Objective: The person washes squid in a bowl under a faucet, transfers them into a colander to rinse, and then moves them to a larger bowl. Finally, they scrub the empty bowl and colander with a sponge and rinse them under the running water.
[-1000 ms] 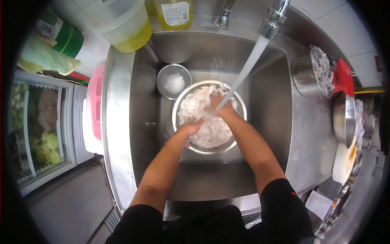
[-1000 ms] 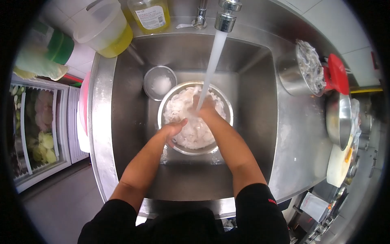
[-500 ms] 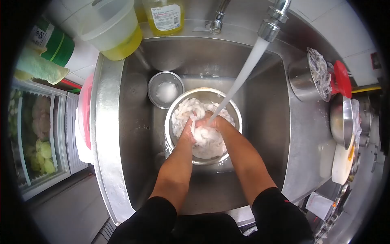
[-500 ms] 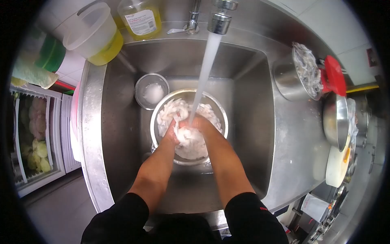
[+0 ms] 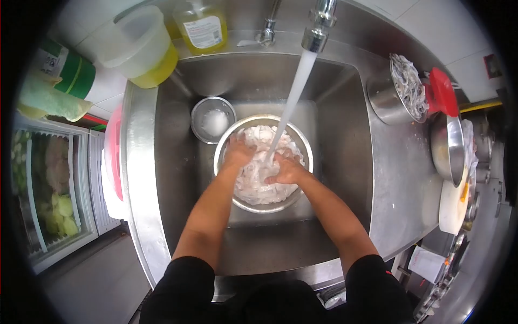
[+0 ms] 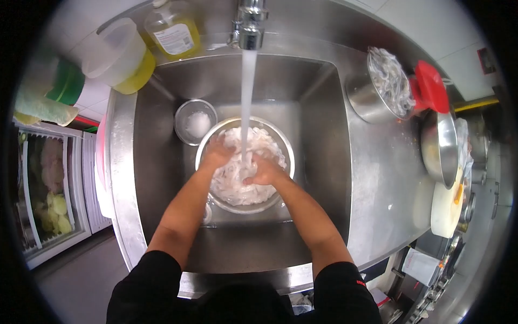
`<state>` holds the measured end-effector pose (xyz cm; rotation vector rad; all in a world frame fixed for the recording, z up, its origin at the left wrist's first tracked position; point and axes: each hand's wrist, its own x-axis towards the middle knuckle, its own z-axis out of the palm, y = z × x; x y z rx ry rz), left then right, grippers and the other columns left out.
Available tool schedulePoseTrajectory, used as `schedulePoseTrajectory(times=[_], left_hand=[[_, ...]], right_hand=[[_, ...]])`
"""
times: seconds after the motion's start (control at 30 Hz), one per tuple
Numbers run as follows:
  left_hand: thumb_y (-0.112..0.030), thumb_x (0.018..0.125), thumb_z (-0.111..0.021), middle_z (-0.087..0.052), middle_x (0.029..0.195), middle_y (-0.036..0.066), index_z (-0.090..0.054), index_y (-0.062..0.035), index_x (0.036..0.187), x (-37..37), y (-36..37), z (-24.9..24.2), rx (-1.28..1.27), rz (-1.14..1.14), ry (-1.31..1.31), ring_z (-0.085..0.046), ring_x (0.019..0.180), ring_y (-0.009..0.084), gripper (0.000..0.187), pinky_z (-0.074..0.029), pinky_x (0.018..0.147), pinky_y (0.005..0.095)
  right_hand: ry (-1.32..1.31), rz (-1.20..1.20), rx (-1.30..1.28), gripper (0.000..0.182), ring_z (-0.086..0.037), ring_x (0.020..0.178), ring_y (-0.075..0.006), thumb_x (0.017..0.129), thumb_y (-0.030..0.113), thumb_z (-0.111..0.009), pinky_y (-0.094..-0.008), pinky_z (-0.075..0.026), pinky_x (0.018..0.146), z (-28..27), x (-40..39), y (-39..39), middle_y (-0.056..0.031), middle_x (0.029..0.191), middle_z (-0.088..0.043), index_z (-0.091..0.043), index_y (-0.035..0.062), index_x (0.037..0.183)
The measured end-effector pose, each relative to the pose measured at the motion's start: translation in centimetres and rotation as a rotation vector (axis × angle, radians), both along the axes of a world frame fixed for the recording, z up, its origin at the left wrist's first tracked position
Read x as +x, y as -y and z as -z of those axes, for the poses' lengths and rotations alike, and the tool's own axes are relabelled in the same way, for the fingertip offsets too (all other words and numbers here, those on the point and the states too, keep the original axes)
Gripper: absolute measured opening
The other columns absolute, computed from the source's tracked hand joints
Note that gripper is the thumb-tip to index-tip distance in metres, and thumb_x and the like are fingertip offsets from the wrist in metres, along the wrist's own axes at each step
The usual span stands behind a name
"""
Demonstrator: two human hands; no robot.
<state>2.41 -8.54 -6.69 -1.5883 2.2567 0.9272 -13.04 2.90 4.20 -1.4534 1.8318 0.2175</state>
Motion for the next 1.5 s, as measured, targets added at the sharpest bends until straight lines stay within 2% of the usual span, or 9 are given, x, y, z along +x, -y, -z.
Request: schedulePoseTrajectory(times=[0.2,0.33,0.6,0.67,0.77,1.0,1.2,1.4,1.5], left_hand=[[-0.063,0.080,-0.061,-0.028,0.152,0.023,-0.022,-0.0041,0.150,-1.3,0.3,2.2,0.494,-0.355,-0.332,-0.026,0.142,0.0326,0.100,-0.022,0.116,0.0375],[-0.061,0.075,-0.068,-0.034,0.148,0.022,-0.031,0.0006,0.146,-2.5,-1.8,0.5,0.820,-0.600,-0.625,-0.034,0.138,0.0306,0.101,-0.031,0.111,0.0391],[-0.057,0.081,-0.064,-0.061,0.116,0.027,-0.049,0.0075,0.131,-1.5,-3.5,-3.4,0.432,-0.207,-0.408,-0.058,0.113,0.0357,0.083,-0.043,0.099,0.0415],[-0.055,0.083,-0.064,-0.059,0.120,0.029,-0.044,0.0089,0.134,-0.2,-5.3,-6.5,0.406,-0.135,-0.336,-0.056,0.117,0.0365,0.085,-0.044,0.098,0.0397],[-0.053,0.083,-0.064,-0.050,0.132,0.031,-0.034,0.0045,0.142,2.6,-7.3,-3.8,0.054,0.425,-0.114,-0.054,0.121,0.0360,0.088,-0.046,0.098,0.0377],[-0.063,0.088,-0.052,-0.020,0.154,0.019,-0.022,-0.0132,0.150,5.4,-6.2,-4.9,1.104,-0.892,-0.409,-0.030,0.136,0.0448,0.084,-0.040,0.100,0.0598],[-0.068,0.090,-0.042,-0.014,0.158,0.012,-0.017,-0.0197,0.152,3.9,-7.6,-0.2,1.280,-1.364,-0.937,-0.024,0.140,0.0413,0.083,-0.035,0.099,0.0672],[-0.068,0.093,-0.024,-0.022,0.156,0.010,-0.017,-0.0196,0.153,0.7,-5.3,-2.4,1.119,-1.010,-0.657,-0.025,0.140,0.0392,0.078,-0.025,0.100,0.0724],[-0.058,0.094,-0.040,-0.029,0.153,0.014,-0.023,-0.0162,0.151,0.5,-5.0,-5.7,0.772,-0.598,-0.543,-0.034,0.137,0.0360,0.073,-0.033,0.104,0.0596]], right_hand=[[0.624,0.933,-0.051,0.128,-0.024,0.141,-0.0354,0.065,0.039,-0.085,-0.0402,-0.025,0.114,10.9,-1.5,-0.4,-0.0268,0.151,-0.022,0.002,0.0007,0.151],[1.020,1.024,0.106,0.112,-0.049,0.124,-0.0294,0.067,0.033,-0.084,-0.0386,-0.045,0.099,8.9,-0.3,0.6,-0.0225,0.135,-0.046,-0.014,-0.0059,0.146],[0.439,0.452,-0.159,0.055,-0.067,0.090,-0.0303,0.070,0.024,-0.078,-0.0401,-0.053,0.079,4.8,-0.8,-0.3,-0.0222,0.107,-0.063,-0.059,-0.0074,0.111],[0.185,0.149,-0.448,0.039,-0.069,0.086,-0.0318,0.067,0.021,-0.078,-0.0406,-0.054,0.076,12.3,-1.9,-1.2,-0.0180,0.093,-0.069,-0.068,0.0003,0.099],[-0.183,-0.026,-0.132,0.060,-0.055,0.117,-0.0373,0.072,0.031,-0.073,-0.0458,-0.047,0.092,8.3,-1.0,-0.4,-0.0225,0.125,-0.056,-0.057,0.0032,0.122],[-0.160,-0.104,-0.376,0.077,-0.033,0.135,-0.0408,0.080,0.033,-0.067,-0.0544,-0.032,0.108,11.3,2.3,7.5,-0.0230,0.147,-0.033,-0.033,0.0038,0.142],[0.025,0.002,-0.319,0.056,-0.051,0.118,-0.0422,0.078,0.020,-0.064,-0.0460,-0.041,0.100,18.2,3.6,9.2,-0.0235,0.123,-0.057,-0.050,0.0044,0.130],[0.420,0.254,-0.471,0.050,-0.060,0.107,-0.0349,0.081,0.026,-0.066,-0.0394,-0.046,0.093,15.1,2.4,3.8,-0.0250,0.113,-0.062,-0.055,-0.0007,0.122],[0.442,0.522,-0.376,0.050,-0.063,0.098,-0.0297,0.085,0.035,-0.067,-0.0388,-0.047,0.089,8.0,2.0,2.4,-0.0232,0.105,-0.065,-0.060,-0.0060,0.113]])
